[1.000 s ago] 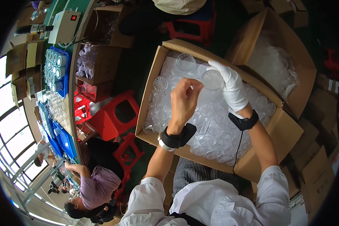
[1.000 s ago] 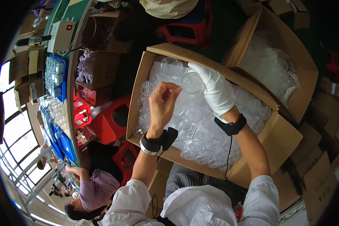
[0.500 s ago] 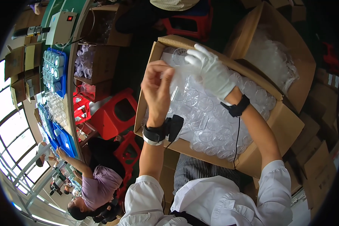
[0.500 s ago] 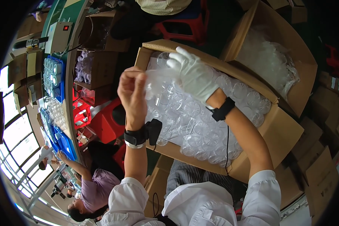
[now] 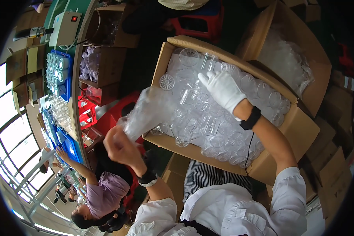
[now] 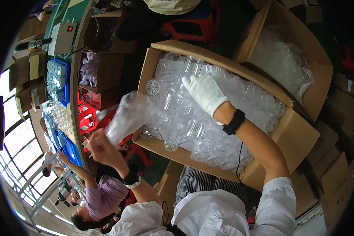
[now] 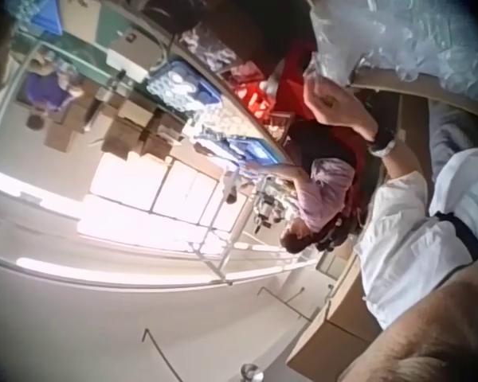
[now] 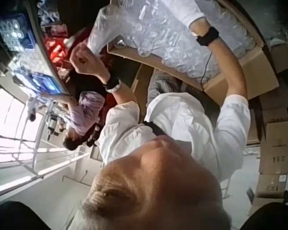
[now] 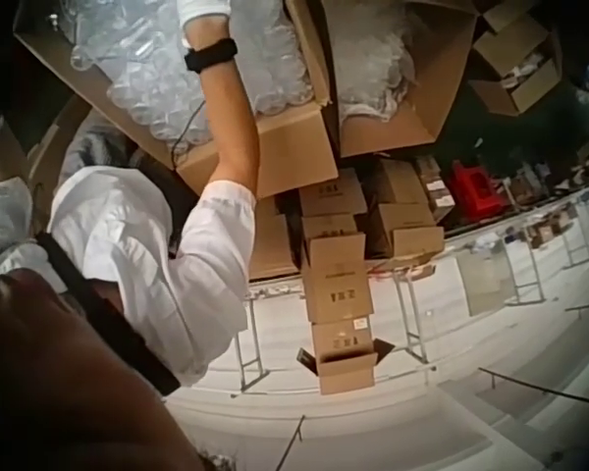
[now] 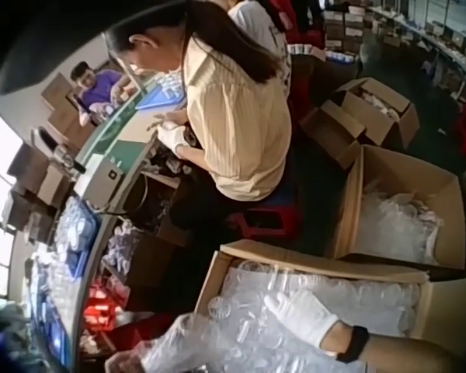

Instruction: The person packs plastic cups by picking them up from a cardboard box, placing them into individual plastic bags, and setting the bagged cups back into the box.

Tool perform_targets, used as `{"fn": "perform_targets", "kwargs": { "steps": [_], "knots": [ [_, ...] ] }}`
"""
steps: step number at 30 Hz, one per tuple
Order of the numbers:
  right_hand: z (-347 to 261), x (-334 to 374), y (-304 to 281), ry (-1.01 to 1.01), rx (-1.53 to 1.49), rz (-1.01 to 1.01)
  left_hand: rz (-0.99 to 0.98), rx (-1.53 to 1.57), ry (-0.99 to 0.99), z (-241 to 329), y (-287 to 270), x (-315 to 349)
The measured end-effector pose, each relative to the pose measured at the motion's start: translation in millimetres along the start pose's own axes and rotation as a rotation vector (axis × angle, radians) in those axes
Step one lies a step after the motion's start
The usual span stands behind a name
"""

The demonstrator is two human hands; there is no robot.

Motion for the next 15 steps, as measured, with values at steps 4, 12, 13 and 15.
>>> {"fn": "perform_targets", "kwargs": {
  "steps": [4,12,13,15],
  "knots": [
    [-8,-8,1,-0.018,0.018,0.034,-0.596,0.174,0.245,67,103,35],
    [52,60,-51,0.354,-1.245,0.134,-0.741,-0.202,0.319,11,127,35],
    [52,65,-44,0.437,-1.623,0.134,-0.743,-0.200,0.321,13,123,39],
    [48,71,-40,0.447,-1.672,0.101,-0.715,0.033,0.231,25,111,45]
  ]
}}
Point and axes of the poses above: each hand's wrist, its own x-axis away from the middle knuckle, its own y-axis out of the palm, z = x × y, the point moved 8 cm from there along -x, towards the middle knuckle, and after that the axes turned 2 degrees about -x, right-handed, at the moved point
